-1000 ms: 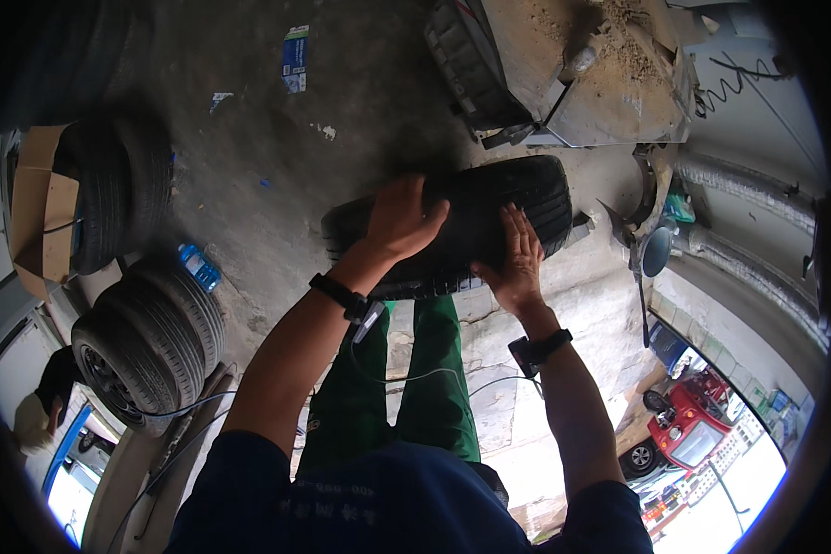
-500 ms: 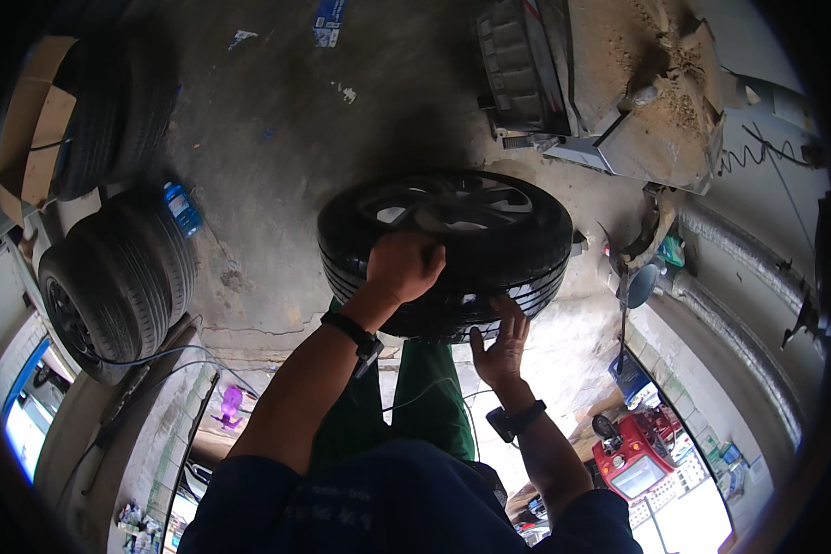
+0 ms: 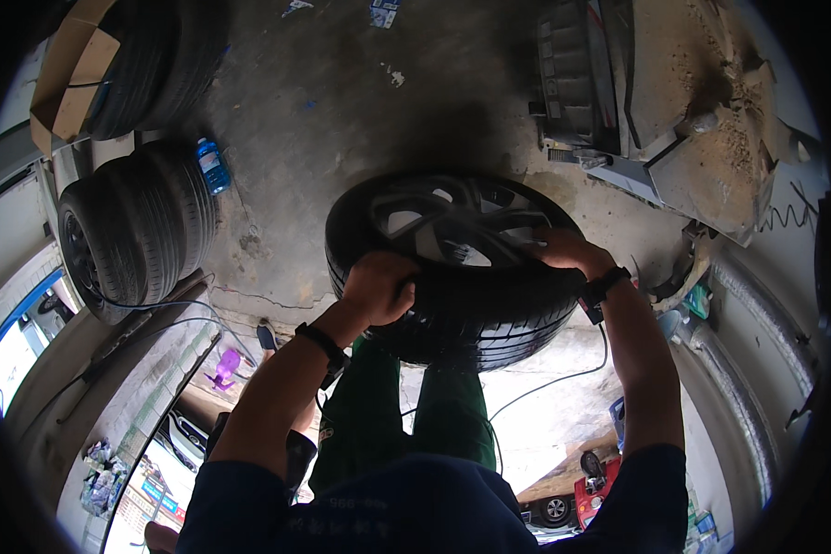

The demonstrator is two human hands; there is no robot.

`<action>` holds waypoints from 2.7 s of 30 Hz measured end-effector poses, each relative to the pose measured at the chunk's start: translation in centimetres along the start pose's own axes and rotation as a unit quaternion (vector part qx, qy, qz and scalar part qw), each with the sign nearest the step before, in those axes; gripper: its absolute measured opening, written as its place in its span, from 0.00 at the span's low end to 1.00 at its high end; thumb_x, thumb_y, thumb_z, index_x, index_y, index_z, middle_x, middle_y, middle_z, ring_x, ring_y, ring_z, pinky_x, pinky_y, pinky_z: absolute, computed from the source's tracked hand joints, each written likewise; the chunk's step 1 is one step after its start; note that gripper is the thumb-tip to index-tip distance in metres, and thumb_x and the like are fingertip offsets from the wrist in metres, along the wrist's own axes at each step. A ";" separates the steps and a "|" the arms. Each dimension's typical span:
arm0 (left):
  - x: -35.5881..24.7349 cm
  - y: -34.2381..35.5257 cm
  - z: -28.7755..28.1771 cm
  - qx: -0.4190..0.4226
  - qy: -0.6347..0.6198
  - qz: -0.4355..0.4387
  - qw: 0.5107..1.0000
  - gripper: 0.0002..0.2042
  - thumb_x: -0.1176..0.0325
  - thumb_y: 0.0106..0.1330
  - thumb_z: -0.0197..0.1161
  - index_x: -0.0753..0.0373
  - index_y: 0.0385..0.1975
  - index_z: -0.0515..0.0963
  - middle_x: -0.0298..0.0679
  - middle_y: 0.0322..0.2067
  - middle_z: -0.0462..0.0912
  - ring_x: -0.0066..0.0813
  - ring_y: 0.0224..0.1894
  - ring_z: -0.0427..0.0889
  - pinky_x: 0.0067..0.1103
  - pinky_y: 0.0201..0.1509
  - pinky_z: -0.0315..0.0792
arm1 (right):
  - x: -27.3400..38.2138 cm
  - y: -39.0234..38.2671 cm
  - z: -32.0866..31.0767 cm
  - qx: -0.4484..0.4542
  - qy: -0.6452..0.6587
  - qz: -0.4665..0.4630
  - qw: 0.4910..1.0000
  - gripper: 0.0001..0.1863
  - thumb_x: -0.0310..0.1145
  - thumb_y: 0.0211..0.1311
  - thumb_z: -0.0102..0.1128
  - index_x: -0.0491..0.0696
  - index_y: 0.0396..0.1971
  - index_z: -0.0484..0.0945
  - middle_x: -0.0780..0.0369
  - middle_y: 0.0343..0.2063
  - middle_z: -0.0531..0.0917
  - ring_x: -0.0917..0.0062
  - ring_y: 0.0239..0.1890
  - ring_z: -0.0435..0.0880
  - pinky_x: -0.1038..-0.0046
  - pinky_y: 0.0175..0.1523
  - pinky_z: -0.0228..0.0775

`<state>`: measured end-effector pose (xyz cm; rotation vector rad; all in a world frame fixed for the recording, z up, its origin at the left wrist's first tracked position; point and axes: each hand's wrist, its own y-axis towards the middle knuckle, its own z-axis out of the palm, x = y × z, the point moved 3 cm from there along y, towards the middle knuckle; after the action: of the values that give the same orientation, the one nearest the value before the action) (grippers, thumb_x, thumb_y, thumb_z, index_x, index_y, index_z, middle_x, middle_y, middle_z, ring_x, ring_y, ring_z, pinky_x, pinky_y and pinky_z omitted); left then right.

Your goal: The person uses a tire-changing machine to remove a tire from a rim and then mount a new tire onto the rim.

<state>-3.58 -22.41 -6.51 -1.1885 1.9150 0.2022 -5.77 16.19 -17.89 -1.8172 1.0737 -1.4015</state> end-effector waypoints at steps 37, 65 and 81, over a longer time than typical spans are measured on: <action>8.1 -14.0 0.0 0.027 -0.575 -0.465 0.673 0.22 0.63 0.61 0.73 0.69 0.52 0.81 0.42 0.48 0.86 0.36 0.50 0.84 0.28 0.55 0.76 | 30.1 -8.3 -4.3 -0.060 -0.040 -0.043 0.996 0.44 0.71 0.69 0.45 0.40 0.27 0.86 0.52 0.27 0.88 0.54 0.36 0.89 0.57 0.46 0.79; -40.1 24.9 -14.1 -0.145 -0.694 -0.110 0.697 0.17 0.68 0.61 0.74 0.66 0.47 0.79 0.37 0.39 0.86 0.28 0.43 0.81 0.23 0.52 0.71 | 26.5 -56.3 -36.8 -0.268 -0.369 0.296 0.839 0.31 0.66 0.57 0.64 0.47 0.23 0.89 0.58 0.27 0.89 0.63 0.38 0.88 0.62 0.54 0.71; -31.5 28.8 -22.2 -0.121 -0.007 0.417 0.901 0.21 0.70 0.63 0.49 0.58 0.53 0.84 0.36 0.60 0.80 0.34 0.63 0.79 0.41 0.77 0.56 | 14.1 -56.0 -46.1 -0.287 -0.208 0.372 0.858 0.46 0.75 0.59 0.55 0.37 0.37 0.87 0.50 0.35 0.88 0.58 0.46 0.86 0.60 0.62 0.65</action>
<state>-33.45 2.05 22.20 -0.4255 2.3275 0.9205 -35.33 32.38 47.92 -1.6439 1.7977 -0.2163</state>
